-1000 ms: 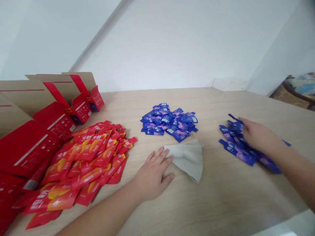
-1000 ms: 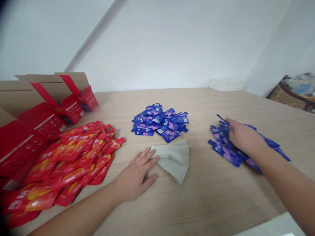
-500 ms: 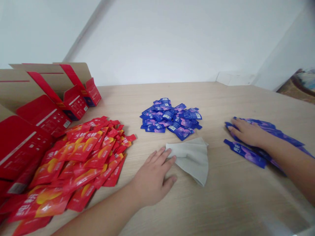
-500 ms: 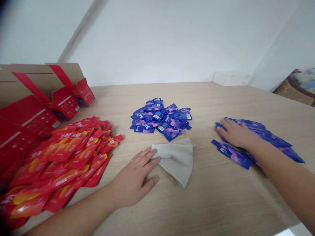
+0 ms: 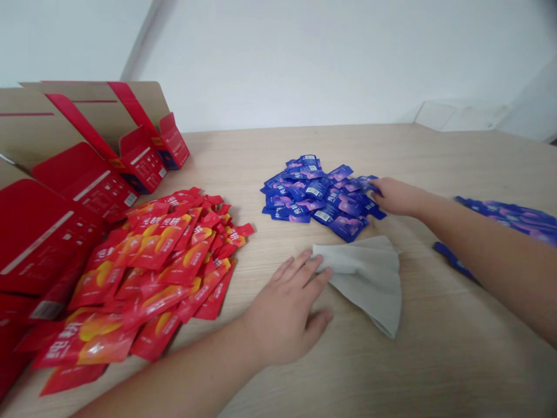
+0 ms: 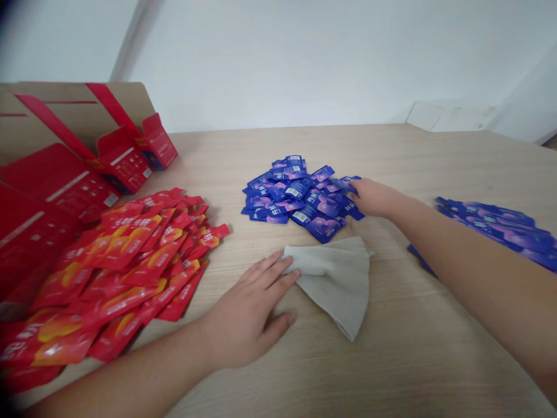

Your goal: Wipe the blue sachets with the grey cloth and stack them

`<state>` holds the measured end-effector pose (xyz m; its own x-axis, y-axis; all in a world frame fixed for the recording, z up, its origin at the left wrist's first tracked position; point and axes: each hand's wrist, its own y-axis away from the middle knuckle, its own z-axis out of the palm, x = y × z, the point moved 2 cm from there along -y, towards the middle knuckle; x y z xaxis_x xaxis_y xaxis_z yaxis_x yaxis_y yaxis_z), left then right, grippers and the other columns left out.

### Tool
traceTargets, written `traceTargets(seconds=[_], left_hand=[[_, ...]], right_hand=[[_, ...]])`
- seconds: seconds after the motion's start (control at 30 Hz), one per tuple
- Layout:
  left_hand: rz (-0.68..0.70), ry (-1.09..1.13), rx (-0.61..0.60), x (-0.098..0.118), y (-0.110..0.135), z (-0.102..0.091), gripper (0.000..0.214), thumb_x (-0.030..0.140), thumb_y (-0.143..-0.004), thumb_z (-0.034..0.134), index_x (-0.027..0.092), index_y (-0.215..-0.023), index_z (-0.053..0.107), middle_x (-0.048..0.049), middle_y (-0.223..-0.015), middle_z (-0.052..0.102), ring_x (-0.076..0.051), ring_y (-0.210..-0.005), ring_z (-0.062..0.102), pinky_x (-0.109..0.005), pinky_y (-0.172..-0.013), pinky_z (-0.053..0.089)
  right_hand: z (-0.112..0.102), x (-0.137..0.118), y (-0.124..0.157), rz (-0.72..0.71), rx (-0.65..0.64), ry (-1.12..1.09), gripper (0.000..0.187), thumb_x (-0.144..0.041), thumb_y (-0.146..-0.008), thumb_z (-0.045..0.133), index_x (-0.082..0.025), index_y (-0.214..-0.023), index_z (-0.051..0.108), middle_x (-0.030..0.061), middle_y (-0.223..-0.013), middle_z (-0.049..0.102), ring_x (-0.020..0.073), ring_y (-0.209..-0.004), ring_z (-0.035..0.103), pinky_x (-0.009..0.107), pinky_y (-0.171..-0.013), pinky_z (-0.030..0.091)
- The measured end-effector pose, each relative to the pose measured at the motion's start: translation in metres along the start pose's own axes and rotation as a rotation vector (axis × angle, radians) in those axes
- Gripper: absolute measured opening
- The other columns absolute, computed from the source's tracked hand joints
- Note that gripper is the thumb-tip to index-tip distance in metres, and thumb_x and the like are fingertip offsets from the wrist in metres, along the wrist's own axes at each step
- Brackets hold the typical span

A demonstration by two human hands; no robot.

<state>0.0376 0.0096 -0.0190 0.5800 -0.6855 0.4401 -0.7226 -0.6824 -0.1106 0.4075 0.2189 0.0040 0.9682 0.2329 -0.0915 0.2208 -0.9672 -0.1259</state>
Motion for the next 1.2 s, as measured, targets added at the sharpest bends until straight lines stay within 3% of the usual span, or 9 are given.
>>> traceTargets(seconds=[0.17, 0.27, 0.4, 0.5, 0.63, 0.73, 0.87, 1.03, 1.2], left_hand=[[-0.027, 0.217, 0.196, -0.004, 0.004, -0.001, 0.082, 0.035, -0.104, 0.063, 0.019, -0.172, 0.021, -0.0174, -0.178, 0.029, -0.034, -0.166, 0.026, -0.057, -0.135, 0.027], [-0.136, 0.540, 0.350, -0.012, 0.001, -0.001, 0.084, 0.044, -0.107, 0.061, 0.025, -0.173, 0.012, -0.0197, -0.174, 0.035, -0.032, -0.149, 0.053, -0.055, -0.122, 0.046], [-0.234, 0.886, 0.361, -0.024, -0.010, 0.001, 0.058, 0.057, -0.104, 0.063, 0.018, -0.145, 0.052, -0.0123, -0.119, 0.074, -0.021, -0.092, 0.072, -0.037, -0.082, 0.060], [-0.301, 0.829, 0.346, -0.032, -0.013, -0.004, 0.040, 0.057, -0.104, 0.059, 0.018, -0.114, 0.061, -0.0037, -0.090, 0.071, -0.018, -0.075, 0.067, -0.031, -0.069, 0.054], [-0.394, 0.599, 0.384, -0.044, -0.008, -0.017, 0.029, 0.048, -0.099, 0.067, 0.020, -0.103, 0.064, -0.0031, -0.088, 0.069, -0.021, -0.077, 0.065, -0.033, -0.069, 0.051], [-0.455, 0.428, 0.382, -0.045, -0.004, -0.023, 0.026, 0.044, -0.095, 0.071, 0.020, -0.106, 0.068, -0.0046, -0.087, 0.069, -0.025, -0.078, 0.066, -0.039, -0.073, 0.052], [-0.437, 0.184, 0.378, -0.034, -0.004, -0.022, 0.061, 0.044, -0.097, 0.069, 0.015, -0.149, 0.054, -0.0168, -0.125, 0.073, -0.037, -0.116, 0.070, -0.055, -0.100, 0.054], [-0.261, -0.022, 0.124, -0.024, -0.002, -0.014, 0.104, 0.070, -0.092, 0.069, 0.007, -0.165, 0.031, -0.0290, -0.172, 0.035, -0.045, -0.164, 0.028, -0.064, -0.130, 0.030], [-0.187, -0.015, -0.037, -0.023, 0.001, -0.015, 0.128, 0.073, -0.080, 0.079, 0.007, -0.169, 0.017, -0.0300, -0.172, 0.034, -0.041, -0.163, 0.031, -0.063, -0.135, 0.017]], right_hand=[[-0.025, -0.070, 0.068, 0.205, 0.203, -0.209, 0.044, -0.064, -0.100, 0.057, -0.022, -0.106, 0.070, 0.0157, -0.100, 0.079, 0.0352, -0.089, 0.074, 0.045, -0.077, 0.057], [-0.017, -0.147, 0.110, 0.076, 0.058, -0.585, 0.047, -0.065, -0.108, 0.044, -0.025, -0.095, 0.066, 0.0073, -0.088, 0.077, 0.0271, -0.076, 0.071, 0.040, -0.067, 0.056], [-0.008, -0.215, 0.139, -0.148, -0.136, -0.716, 0.033, -0.050, -0.113, 0.040, -0.026, -0.109, 0.062, 0.0041, -0.093, 0.075, 0.0233, -0.082, 0.072, 0.038, -0.071, 0.059], [-0.008, -0.217, 0.140, -0.204, -0.140, -0.677, 0.035, -0.052, -0.113, 0.042, -0.024, -0.121, 0.061, 0.0089, -0.109, 0.076, 0.0268, -0.100, 0.073, 0.044, -0.086, 0.062], [0.002, -0.191, 0.138, -0.381, -0.014, -0.352, 0.061, -0.055, -0.100, 0.068, -0.020, -0.148, 0.054, 0.0200, -0.156, 0.057, 0.0407, -0.144, 0.055, 0.063, -0.117, 0.048], [0.018, -0.178, 0.135, -0.461, -0.040, -0.262, 0.041, -0.038, -0.105, 0.062, -0.019, -0.141, 0.061, 0.0184, -0.146, 0.064, 0.0377, -0.138, 0.060, 0.062, -0.116, 0.050], [0.023, -0.173, 0.125, -0.434, 0.056, -0.316, 0.025, -0.024, -0.107, 0.054, -0.019, -0.127, 0.068, 0.0157, -0.129, 0.072, 0.0321, -0.123, 0.068, 0.056, -0.108, 0.057], [-0.002, -0.189, 0.132, -0.460, 0.208, -0.424, 0.018, -0.026, -0.106, 0.060, -0.018, -0.120, 0.070, 0.0149, -0.126, 0.071, 0.0287, -0.120, 0.068, 0.048, -0.107, 0.057], [-0.009, -0.220, 0.152, -0.584, -0.152, -0.608, 0.016, -0.023, -0.104, 0.067, -0.022, -0.119, 0.070, 0.0068, -0.117, 0.076, 0.0223, -0.111, 0.070, 0.037, -0.101, 0.056]])
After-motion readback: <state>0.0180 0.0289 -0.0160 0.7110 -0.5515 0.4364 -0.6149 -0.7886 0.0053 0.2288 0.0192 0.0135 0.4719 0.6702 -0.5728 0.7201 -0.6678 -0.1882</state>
